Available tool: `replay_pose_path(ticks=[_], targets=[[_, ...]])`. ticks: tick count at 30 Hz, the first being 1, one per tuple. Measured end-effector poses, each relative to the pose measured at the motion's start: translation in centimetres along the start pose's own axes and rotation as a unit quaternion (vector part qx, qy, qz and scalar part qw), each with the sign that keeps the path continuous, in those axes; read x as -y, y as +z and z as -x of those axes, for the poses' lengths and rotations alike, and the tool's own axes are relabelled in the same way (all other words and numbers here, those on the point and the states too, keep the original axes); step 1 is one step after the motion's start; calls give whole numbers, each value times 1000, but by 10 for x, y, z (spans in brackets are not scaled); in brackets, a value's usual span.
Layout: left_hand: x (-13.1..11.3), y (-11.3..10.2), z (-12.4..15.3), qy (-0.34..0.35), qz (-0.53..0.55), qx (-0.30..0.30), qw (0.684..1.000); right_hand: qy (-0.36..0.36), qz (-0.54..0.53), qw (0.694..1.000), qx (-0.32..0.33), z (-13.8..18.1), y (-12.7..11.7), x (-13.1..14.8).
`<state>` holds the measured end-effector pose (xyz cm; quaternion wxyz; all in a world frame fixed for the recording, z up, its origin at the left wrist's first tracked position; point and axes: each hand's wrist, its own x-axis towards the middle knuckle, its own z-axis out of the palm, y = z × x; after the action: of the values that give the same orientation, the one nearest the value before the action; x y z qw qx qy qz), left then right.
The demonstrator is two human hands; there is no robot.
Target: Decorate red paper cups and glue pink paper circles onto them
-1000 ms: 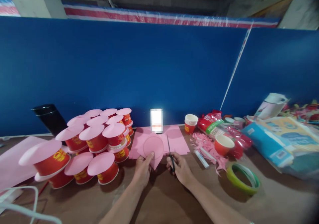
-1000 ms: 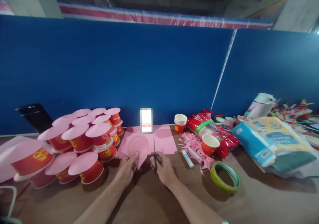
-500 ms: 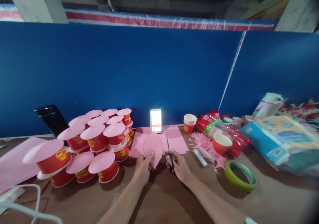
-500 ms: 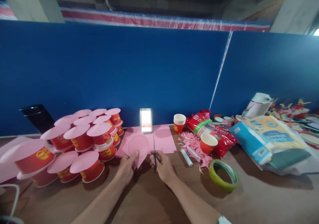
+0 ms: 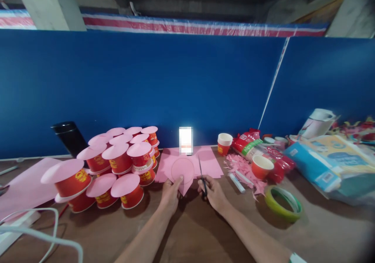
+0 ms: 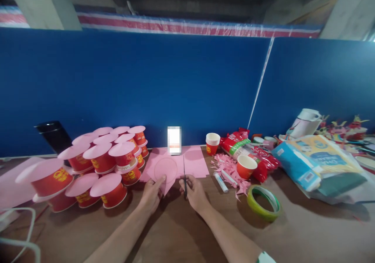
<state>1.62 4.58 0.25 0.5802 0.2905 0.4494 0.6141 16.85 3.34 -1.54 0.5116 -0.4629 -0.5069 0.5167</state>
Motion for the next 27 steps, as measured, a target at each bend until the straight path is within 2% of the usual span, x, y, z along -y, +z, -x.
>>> replay_pose_path(ticks=[27], targets=[[1, 0, -2, -19, 52, -9, 998, 12, -4, 1000, 17, 3, 0, 5]])
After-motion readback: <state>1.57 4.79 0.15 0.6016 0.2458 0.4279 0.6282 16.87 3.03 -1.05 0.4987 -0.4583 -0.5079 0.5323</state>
